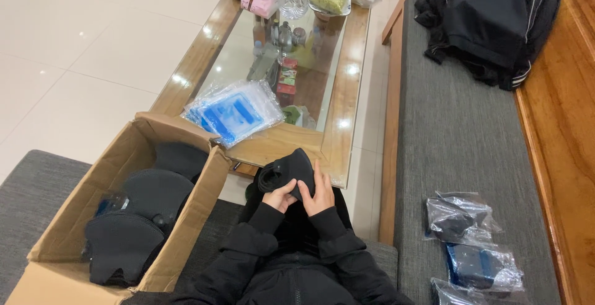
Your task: Package black face masks into individual plastic zip-lock bags.
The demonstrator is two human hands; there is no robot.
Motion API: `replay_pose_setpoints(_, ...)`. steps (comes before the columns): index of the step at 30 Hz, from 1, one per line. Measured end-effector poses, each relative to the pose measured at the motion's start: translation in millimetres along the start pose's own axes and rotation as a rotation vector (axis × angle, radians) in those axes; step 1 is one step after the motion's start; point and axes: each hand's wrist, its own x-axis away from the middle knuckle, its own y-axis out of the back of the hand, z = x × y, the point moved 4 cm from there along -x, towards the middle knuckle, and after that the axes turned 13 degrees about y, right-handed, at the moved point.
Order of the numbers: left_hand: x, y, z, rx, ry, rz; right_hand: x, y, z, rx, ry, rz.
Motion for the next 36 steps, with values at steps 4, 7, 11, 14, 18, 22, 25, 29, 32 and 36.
replay_pose_setpoints(4,-27.3,9.8,6.5,-0.033,-0.028,0.014,0.9,-5.4,-1.5,0.056,0.108,0.024)
replay_pose_setpoints(7,-46.8,23.8,13.3,-0.04,-0.017,0.019,-0.3,-1.8,8.3,0.124,0.18,-0.002)
replay_pose_setpoints(11,-40.7,23.2,14.4,-0.058,-0.043,0.011,0.8,-2.1,8.1,0.246,0.34,-0.096)
replay_pose_setpoints(14,-45.4,25.9,17.3,-0.068,-0.031,0.007,3.9,-3.8,3.2,0.286,0.408,-0.19)
replay_pose_setpoints(18,-70.8,46.0,21.4,-0.042,-0.025,0.028,7.0,-11.2,-2.0,0.228,0.454,-0.279)
replay_pose_setpoints(22,-21.1,25.3,7.0,-0.037,-0.062,0.013,7.0,-10.3,-2.5,0.208,0.369,-0.293)
replay_pose_setpoints(25,-45.1,41.2,10.3,-0.058,-0.019,0.063,-0.7,-5.4,6.4,0.2,0.336,-0.256)
replay_pose_setpoints(29,3.0,11.1,-2.2,0.087,-0.055,0.04,-11.5,3.8,8.6,-0.067,0.156,-0.24)
replay_pose_setpoints(32,10.2,12.6,-2.5,0.157,-0.038,0.045,-15.7,-18.2,-47.5,-0.263,-0.095,-0.335)
replay_pose_setpoints(36,28.4,6.4,-12.2,0.26,-0.037,0.024,-22.3,-12.0,-101.2,-0.576,-0.349,-0.476)
